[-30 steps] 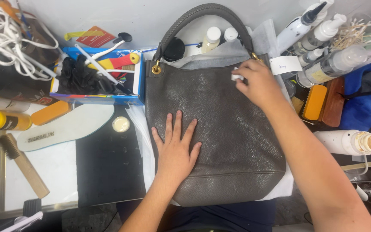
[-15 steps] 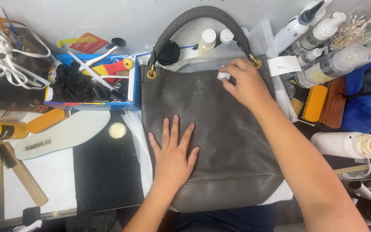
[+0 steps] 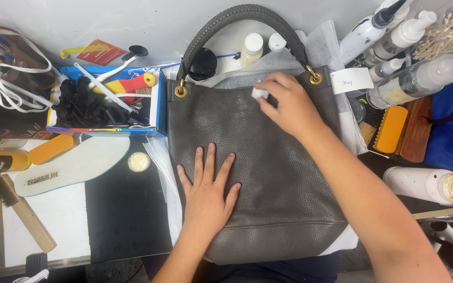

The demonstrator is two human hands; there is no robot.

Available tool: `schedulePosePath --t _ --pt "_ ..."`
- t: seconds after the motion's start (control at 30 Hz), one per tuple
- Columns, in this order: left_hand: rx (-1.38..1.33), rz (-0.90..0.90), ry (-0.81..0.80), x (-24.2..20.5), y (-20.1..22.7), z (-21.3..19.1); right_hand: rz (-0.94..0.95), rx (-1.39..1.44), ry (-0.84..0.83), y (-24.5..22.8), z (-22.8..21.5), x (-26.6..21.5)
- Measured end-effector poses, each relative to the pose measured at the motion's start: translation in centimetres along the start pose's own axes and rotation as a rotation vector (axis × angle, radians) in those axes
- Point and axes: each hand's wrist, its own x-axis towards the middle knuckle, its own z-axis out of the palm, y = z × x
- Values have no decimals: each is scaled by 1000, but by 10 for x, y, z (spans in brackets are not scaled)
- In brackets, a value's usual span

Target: The person applies a white cream from a small bottle onto a dark gray leather handbag using a white cloth. They rub the cream into the surface of the bag and then smooth it out with their hands.

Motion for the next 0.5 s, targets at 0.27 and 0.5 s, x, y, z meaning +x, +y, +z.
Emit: schedulePosePath --t 0.27,0.5 --pt "-10 1 10 0 1 -4 66 -186 -202 -3 -47 -23" --pt "-45 -6 21 -1 6 -13 -220 -80 -20 -18 16 19"
